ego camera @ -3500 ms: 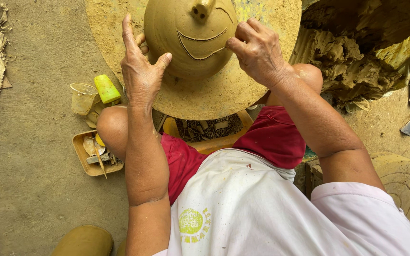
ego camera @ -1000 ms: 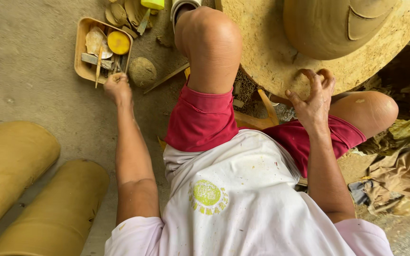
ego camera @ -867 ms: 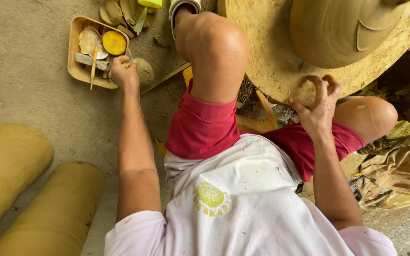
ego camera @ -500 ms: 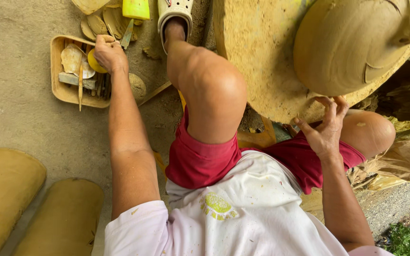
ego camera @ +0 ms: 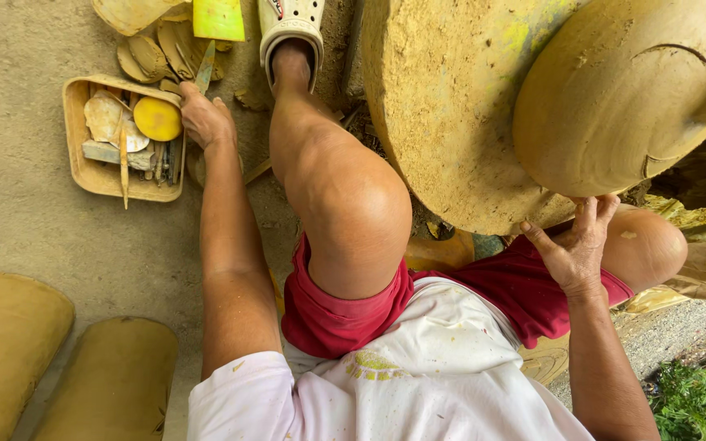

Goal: The person sculpts features onto a clay face structure on a wheel. The person attaches a clay strip to form a mouth, cuts away a section of clay using a knife to open the mouth cavity, and uses their fingers to shape and smooth the clay lips and surrounding features.

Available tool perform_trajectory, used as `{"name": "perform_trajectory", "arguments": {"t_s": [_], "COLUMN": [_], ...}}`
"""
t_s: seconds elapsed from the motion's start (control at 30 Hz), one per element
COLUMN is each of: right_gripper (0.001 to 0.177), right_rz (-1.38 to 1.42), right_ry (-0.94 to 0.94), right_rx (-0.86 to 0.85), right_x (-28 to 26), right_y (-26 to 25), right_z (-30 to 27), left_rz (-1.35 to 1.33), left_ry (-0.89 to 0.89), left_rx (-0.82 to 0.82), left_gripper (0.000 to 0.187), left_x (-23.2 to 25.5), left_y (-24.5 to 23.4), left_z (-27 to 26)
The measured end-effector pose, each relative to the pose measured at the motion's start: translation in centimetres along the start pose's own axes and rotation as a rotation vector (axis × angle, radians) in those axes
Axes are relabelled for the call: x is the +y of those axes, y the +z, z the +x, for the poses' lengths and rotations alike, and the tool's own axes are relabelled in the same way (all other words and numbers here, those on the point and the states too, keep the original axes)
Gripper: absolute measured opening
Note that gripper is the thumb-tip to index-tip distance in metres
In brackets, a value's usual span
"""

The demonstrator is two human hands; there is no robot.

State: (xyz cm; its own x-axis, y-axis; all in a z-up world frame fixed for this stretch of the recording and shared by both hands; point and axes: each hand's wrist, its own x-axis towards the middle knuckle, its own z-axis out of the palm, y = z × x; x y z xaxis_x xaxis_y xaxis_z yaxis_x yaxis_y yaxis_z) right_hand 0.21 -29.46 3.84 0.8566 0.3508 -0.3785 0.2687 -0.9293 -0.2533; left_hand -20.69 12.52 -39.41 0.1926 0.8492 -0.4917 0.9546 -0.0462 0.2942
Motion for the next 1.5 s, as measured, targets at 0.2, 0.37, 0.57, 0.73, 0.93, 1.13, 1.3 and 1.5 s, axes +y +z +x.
{"name": "perform_trajectory", "arguments": {"t_s": [0.2,0.37,0.57,0.73,0.93,1.13,1.3,1.5], "right_gripper": [0.086,0.084,0.083,0.086,0.089,0.089,0.087,0.085], "right_rz": [-0.017,-0.004,0.099,-0.116,0.011,0.058,0.071,0.075], "right_ry": [-0.007,0.009,-0.010,-0.005,0.014,0.020,0.051,0.044], "right_rx": [-0.001,0.002,0.014,-0.015,0.018,0.003,-0.006,0.029], "right_x": [-0.5,-0.6,-0.5,-0.9,-0.6,-0.5,-1.5,-1.5], "right_y": [-0.2,0.0,0.7,0.8,1.3,1.4,1.0,0.8], "right_z": [0.3,0.0,0.3,-0.1,-0.5,-0.5,-0.3,0.5], "left_rz": [0.311,0.375,0.275,0.310,0.230,0.441,0.475,0.306], "left_ry": [0.070,0.114,0.104,0.124,0.204,0.342,0.291,0.270], "left_rx": [-0.026,-0.025,-0.002,0.020,-0.005,0.122,0.101,0.083], "left_gripper": [0.042,0.039,0.044,0.035,0.043,0.017,0.019,0.008], "left_x": [-0.6,-2.4,-2.1,-2.5,-1.3,-0.4,-0.5,-1.3], "left_y": [2.2,4.1,5.2,4.7,3.7,4.9,5.5,3.6], "left_z": [2.8,3.3,4.4,3.8,2.5,3.9,5.6,5.3]}}
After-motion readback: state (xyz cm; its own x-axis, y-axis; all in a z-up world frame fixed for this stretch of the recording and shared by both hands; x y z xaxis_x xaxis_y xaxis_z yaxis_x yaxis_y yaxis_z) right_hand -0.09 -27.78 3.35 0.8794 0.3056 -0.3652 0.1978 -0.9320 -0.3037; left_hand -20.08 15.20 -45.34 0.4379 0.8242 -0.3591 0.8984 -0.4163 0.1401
